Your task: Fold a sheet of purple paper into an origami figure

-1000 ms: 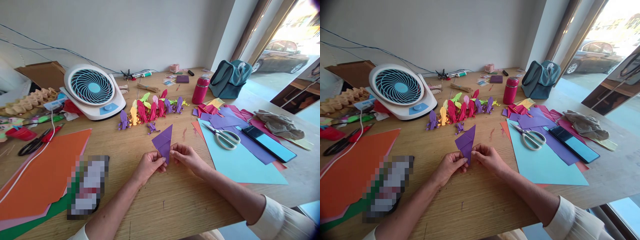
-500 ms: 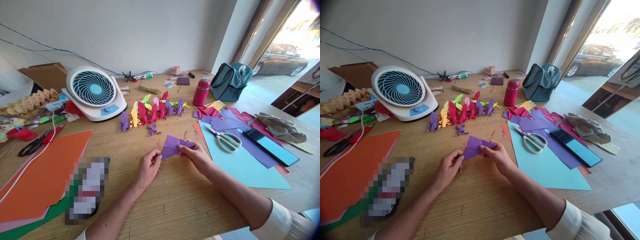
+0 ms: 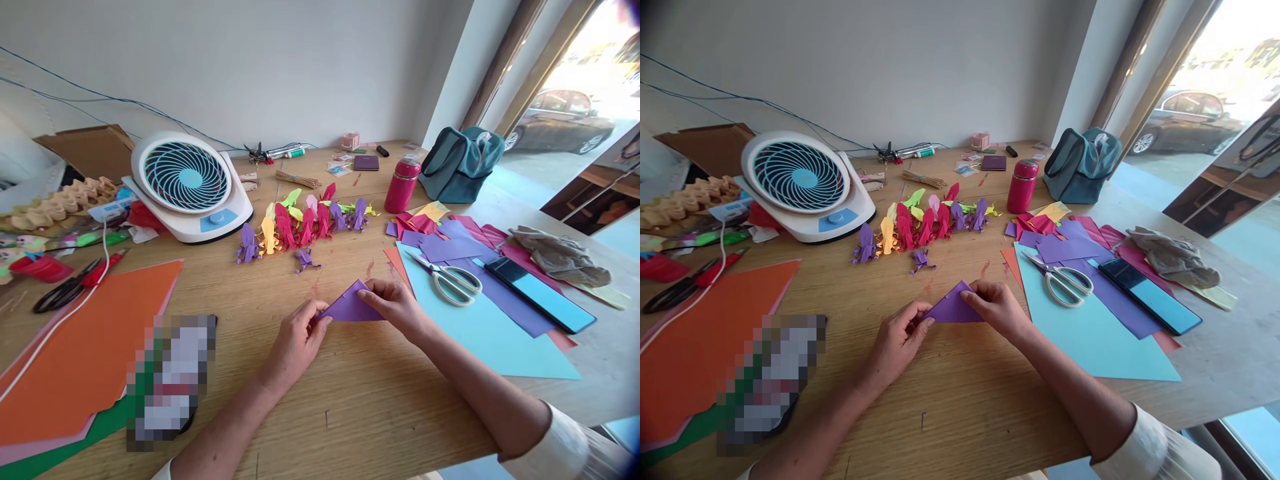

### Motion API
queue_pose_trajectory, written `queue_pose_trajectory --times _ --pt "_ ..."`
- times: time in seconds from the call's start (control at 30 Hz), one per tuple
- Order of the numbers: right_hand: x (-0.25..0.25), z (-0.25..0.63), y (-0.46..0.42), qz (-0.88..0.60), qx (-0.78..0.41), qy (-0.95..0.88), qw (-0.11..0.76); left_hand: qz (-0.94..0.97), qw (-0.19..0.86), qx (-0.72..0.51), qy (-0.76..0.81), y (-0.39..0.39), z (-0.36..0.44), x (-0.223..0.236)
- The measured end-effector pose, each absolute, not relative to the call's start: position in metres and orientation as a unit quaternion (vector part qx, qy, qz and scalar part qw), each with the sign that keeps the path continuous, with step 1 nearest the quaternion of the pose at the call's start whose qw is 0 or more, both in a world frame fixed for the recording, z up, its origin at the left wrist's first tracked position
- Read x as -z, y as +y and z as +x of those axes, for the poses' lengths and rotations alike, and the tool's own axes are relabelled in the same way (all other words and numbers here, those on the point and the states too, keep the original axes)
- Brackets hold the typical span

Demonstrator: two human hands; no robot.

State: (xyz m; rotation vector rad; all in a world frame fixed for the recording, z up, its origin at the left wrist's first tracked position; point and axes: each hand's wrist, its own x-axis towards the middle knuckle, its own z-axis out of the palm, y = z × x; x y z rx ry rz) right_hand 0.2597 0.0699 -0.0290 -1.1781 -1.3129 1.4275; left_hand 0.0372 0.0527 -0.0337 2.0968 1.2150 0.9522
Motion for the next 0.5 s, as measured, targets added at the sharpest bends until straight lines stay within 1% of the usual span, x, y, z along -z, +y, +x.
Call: queue_pose_trajectory --times 0.2,0.37,0.5 --pt "0.0264 0.2573 0.0686 -0.477 -0.603 -0.476 0.427 0.741 0.295 -0.393 0.457 0.0511 0.0382 0.0313" --pt "0.0269 0.2559 0.0682 -0.470 -0.627 -0.462 0.416 0.678 0.389 -0.401 0.478 0.0526 0.0374 0.0339" --pt "0.0284 0.2545 0.0689 -0.461 -0.634 -0.463 0.413 0.642 0.431 -0.412 0.483 0.0540 0.0369 0.0332"
